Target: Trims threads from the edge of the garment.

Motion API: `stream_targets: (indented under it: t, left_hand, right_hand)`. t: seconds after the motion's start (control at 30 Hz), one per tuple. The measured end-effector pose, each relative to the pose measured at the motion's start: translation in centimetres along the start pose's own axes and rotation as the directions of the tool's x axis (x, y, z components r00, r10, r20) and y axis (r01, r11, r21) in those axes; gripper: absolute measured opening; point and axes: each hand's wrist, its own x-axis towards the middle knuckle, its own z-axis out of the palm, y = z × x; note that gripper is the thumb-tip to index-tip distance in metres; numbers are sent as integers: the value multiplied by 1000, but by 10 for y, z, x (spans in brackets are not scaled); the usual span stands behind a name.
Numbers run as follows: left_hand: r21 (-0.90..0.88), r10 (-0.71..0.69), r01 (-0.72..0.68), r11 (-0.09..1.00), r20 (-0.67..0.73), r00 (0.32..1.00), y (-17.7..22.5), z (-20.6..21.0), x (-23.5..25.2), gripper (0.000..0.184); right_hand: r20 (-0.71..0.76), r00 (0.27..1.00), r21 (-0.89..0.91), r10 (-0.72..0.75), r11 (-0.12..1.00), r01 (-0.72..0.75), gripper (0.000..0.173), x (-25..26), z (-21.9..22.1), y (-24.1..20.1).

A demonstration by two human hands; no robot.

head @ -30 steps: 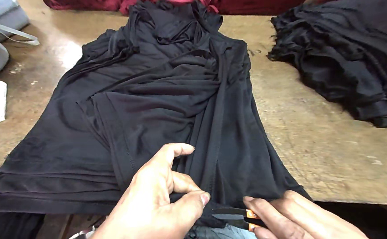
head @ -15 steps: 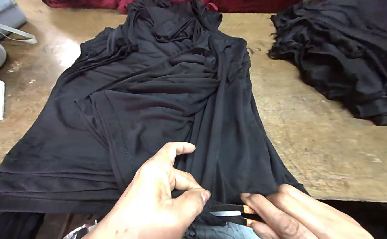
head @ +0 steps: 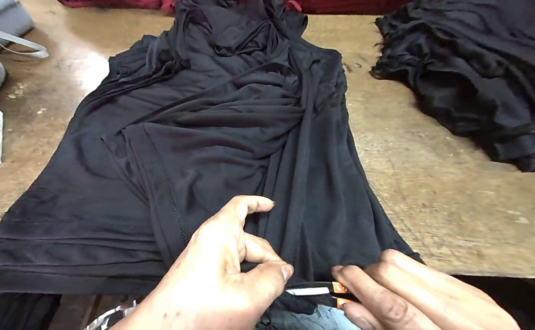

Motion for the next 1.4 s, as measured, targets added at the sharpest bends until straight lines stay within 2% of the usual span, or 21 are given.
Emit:
stream_targets:
  t: [0.1,0.3,0.47,0.57,0.77,1.4]
  left_hand:
    - [-23,-11,11,1000,-24,1000,-1,2,0,56]
    - [-181,-57,27,983,-162,985,5,7,-12,55]
    - [-234,-52,0,972,-216,975,6,13,-22,57]
    - [-260,-52,-11,966,-236,970,6,15,-26,57]
    - [-322,-43,-25,947,-204,978,6,13,-34,72]
    - [-285,-64,-15,958,-266,962,6,15,-34,62]
  right_hand:
    - [-20,1000,41,19,999,-18,30,-1,0,-2]
    - [-15,983,208,186,962,-178,42,-11,-13,-17]
    - [-58,973,130,221,968,-212,42,-18,-3,-33]
    - [-33,972,96,231,969,-227,40,-16,-3,-36]
    - [-24,971,66,237,970,-235,38,-12,-3,-40]
    - [-31,971,-2,236,972,-236,38,-8,-5,-45]
